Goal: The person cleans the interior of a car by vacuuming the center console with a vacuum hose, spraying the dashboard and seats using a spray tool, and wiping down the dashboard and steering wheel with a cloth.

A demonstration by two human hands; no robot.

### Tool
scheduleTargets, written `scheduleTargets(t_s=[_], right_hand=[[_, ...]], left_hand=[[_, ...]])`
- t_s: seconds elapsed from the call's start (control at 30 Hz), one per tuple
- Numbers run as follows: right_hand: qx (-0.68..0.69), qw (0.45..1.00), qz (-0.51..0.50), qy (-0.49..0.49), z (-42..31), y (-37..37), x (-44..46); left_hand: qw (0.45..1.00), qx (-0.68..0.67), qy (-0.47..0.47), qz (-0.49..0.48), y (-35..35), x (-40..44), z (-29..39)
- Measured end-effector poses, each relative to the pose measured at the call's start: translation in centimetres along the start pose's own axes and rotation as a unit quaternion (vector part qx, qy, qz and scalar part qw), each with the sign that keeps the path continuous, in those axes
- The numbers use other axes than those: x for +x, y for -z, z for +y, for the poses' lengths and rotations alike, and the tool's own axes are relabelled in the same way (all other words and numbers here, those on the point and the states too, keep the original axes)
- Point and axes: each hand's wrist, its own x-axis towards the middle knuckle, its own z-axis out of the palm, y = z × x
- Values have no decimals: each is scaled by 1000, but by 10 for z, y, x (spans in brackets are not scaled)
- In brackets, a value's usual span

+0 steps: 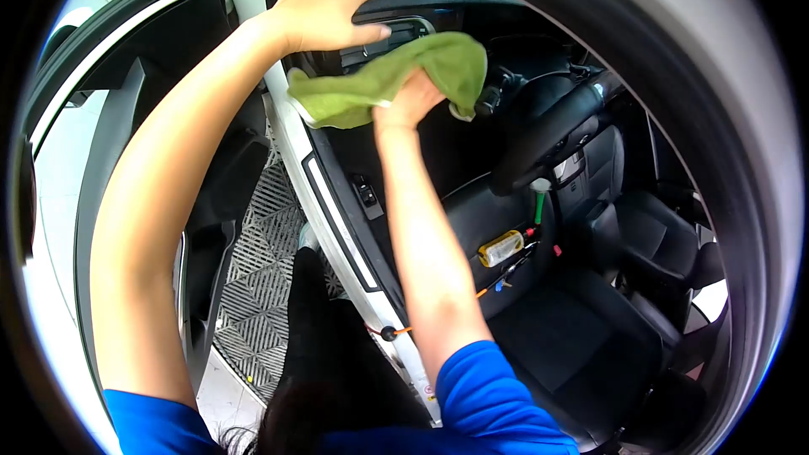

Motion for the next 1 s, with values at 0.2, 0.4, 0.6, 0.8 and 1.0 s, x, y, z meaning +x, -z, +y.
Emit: scheduleTargets(t_s=[0.2,0.4,0.6,0.8,1.0], right_hand=[[307,940,-122,81,-47,21,-100],[307,951,-6,30,-9,37,-117],[238,971,-26,26,24,29,-86],[196,977,-76,15,-12,36,-55],[87,980,-17,179,-21,35,-42]], left_hand=[[995,56,-28,-74,21,0,13],[988,95,-28,-119,30,1,20],[992,107,-61,-15,4,-2,7],[993,70,-69,72,-5,-2,-1],[991,77,-53,97,-9,-3,4]])
